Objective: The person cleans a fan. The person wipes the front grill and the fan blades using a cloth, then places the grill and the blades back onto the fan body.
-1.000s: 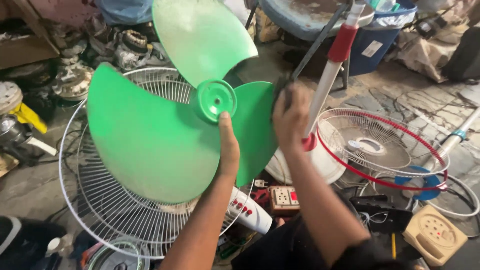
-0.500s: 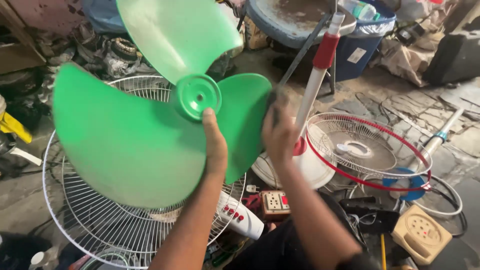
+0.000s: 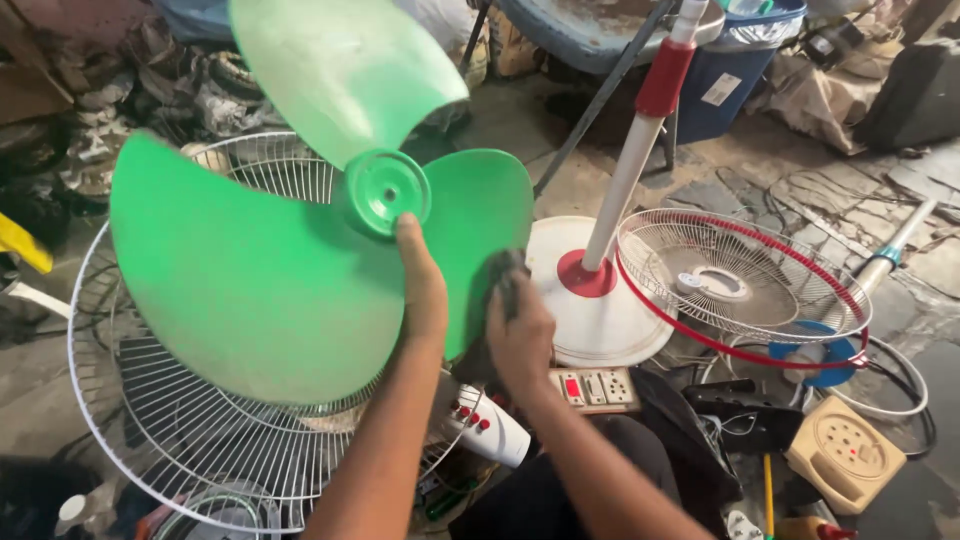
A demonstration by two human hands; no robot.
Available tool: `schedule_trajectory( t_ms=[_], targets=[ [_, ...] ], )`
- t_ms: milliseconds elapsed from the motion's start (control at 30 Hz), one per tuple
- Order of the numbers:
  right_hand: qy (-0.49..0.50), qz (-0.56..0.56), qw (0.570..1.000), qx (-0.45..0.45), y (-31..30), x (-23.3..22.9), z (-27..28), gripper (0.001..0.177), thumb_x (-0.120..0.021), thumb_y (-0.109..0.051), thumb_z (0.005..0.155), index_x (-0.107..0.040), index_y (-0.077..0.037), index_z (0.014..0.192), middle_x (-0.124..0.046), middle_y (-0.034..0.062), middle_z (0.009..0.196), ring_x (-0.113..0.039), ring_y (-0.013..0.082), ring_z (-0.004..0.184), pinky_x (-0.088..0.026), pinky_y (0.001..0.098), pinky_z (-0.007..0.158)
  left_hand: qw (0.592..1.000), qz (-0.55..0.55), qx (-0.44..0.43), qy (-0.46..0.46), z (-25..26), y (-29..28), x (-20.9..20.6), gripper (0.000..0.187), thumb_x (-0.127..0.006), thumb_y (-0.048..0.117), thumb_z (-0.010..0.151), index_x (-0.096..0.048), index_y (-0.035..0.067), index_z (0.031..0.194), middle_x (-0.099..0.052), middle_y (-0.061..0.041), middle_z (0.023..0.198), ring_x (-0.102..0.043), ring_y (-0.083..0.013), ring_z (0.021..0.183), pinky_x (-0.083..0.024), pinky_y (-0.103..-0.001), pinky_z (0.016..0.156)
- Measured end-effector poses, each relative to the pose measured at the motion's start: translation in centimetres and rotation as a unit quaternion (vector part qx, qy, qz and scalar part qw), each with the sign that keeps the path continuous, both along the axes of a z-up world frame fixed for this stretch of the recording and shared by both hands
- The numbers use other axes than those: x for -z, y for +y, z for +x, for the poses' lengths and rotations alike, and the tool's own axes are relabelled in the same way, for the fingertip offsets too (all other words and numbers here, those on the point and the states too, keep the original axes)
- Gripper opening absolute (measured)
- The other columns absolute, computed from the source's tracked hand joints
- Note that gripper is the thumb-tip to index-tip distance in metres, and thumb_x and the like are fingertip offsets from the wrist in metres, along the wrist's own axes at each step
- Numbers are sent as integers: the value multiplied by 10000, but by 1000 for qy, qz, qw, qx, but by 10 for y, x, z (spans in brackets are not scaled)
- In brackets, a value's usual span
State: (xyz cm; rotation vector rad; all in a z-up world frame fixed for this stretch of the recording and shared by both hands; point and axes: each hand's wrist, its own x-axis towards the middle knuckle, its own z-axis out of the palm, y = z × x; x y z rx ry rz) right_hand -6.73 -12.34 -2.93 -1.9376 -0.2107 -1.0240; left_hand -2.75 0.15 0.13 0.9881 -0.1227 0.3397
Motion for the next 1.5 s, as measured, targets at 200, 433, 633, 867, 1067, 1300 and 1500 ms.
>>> schedule_trajectory(
  t_ms=[200,433,633,867,1067,1300,1500],
  targets=[
    [25,46,998,35,-34,-44,58,140,-651,-142,1013,-672,-6,1039,-716,190,820,-712,320,703,-525,434,630,999,-38,20,-19,-12,-1,-18,631,-373,493,1065,-530,-15,1405,-599,-116,1347,-585,-223,1207,-471,-368,1044],
    [-21,-7,991,-135,8,28,-34,174,-651,-68,915,-649,15,1068,-701,214,943,-700,344,914,-546,410,785,995,-98,-18,3,-25,-4,-52,638,-408,507,1017,-533,-3,1380,-621,-127,1300,-630,-246,1149,-518,-395,999],
    [109,341,933,-35,-52,1,-18,158,-646,-104,1009,-644,-29,1148,-668,105,923,-611,202,833,-502,400,751,977,-106,176,-51,-35,-1,-50,691,-359,551,1084,-572,-52,1348,-637,-163,1241,-644,-249,1086,-522,-389,954],
    [-109,-62,992,1,-62,-90,18,200,-735,-33,902,-642,-26,1078,-658,187,1064,-694,357,950,-549,418,814,999,7,14,-51,-48,-16,-61,629,-355,484,1059,-552,-23,1375,-621,-144,1327,-623,-236,1175,-512,-364,1016],
    [-68,-96,993,9,-28,-61,-9,243,-675,-14,911,-655,-35,1153,-690,170,1083,-680,382,947,-549,459,809,999,-18,-27,-20,-26,-10,-2,632,-357,470,1097,-456,-35,1463,-522,-142,1445,-526,-244,1297,-424,-380,1101],
    [30,-44,998,-46,-3,-59,0,143,-743,-67,945,-673,-33,1065,-666,178,1023,-668,379,931,-530,449,814,960,215,-181,-11,-10,-22,65,608,-437,455,1073,-515,-41,1416,-595,-131,1396,-598,-251,1243,-480,-371,1035],
    [-30,-83,956,-279,8,-40,-26,374,-605,42,749,-679,-14,1111,-624,189,1053,-636,381,1024,-528,420,864,999,45,10,-27,-5,-11,37,581,-425,484,1088,-599,-23,1314,-660,-98,1214,-631,-211,1078,-521,-351,941]
  ],
)
